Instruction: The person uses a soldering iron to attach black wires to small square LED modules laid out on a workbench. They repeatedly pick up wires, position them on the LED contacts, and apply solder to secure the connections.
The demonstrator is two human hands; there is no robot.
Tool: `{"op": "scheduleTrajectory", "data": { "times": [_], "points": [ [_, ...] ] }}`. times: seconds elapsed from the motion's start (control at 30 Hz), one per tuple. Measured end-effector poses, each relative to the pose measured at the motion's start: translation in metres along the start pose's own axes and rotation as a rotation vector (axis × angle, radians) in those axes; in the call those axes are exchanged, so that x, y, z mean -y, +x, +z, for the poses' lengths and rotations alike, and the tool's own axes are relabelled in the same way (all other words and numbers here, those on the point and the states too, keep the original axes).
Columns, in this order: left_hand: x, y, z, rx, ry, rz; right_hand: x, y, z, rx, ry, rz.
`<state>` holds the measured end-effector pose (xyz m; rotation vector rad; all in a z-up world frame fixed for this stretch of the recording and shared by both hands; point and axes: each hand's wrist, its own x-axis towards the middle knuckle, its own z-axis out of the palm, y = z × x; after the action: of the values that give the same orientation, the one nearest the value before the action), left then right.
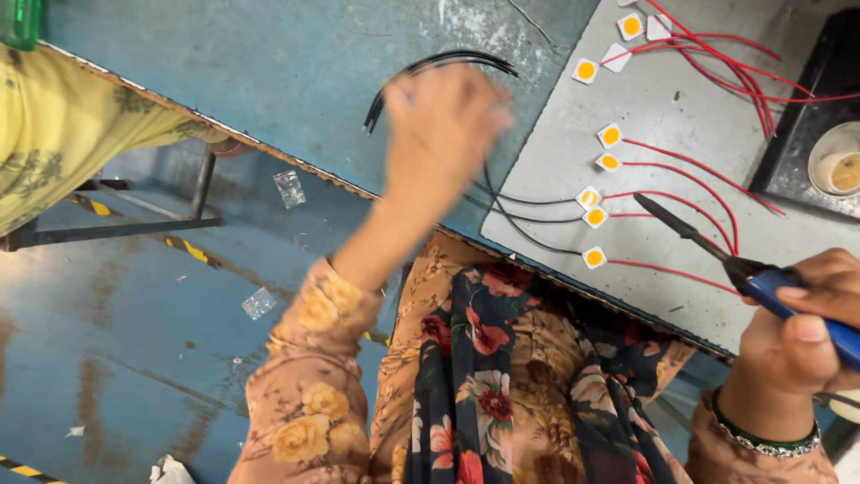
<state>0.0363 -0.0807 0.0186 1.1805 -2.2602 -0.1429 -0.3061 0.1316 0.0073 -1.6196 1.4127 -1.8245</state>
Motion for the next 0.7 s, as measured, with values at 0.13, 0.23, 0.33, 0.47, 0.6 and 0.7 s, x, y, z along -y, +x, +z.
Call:
{"op": "scheduleTrajectory", "data": {
  "times": [0.13, 0.23, 0.33, 0.47, 0.6, 0.7],
  "points": [
    [0.055, 0.026, 0.013, -0.028, 0.061, 0.053, -0.007, -0.009, -0.016, -0.005, 0.088, 0.009],
    [0.065, 0.039, 0.027, 0.024, 0.101, 0.154, -0.005, -0.010, -0.019, -0.033, 0.086, -0.009],
    [0.073, 0.049, 0.029, 0.092, 0.113, 0.264, -0.003, -0.007, -0.019, -0.057, 0.077, -0.055],
    [0.087, 0.056, 0.026, 0.121, 0.191, 0.383, 0.002, -0.001, -0.014, -0.070, 0.065, -0.094],
    [0.092, 0.055, 0.026, 0.210, 0.187, 0.418, 0.009, 0.007, -0.007, -0.057, 0.062, -0.104],
    [0.091, 0.054, 0.026, 0.206, 0.306, 0.460, 0.010, 0.015, -0.002, -0.047, 0.051, -0.135]
  ]
}}
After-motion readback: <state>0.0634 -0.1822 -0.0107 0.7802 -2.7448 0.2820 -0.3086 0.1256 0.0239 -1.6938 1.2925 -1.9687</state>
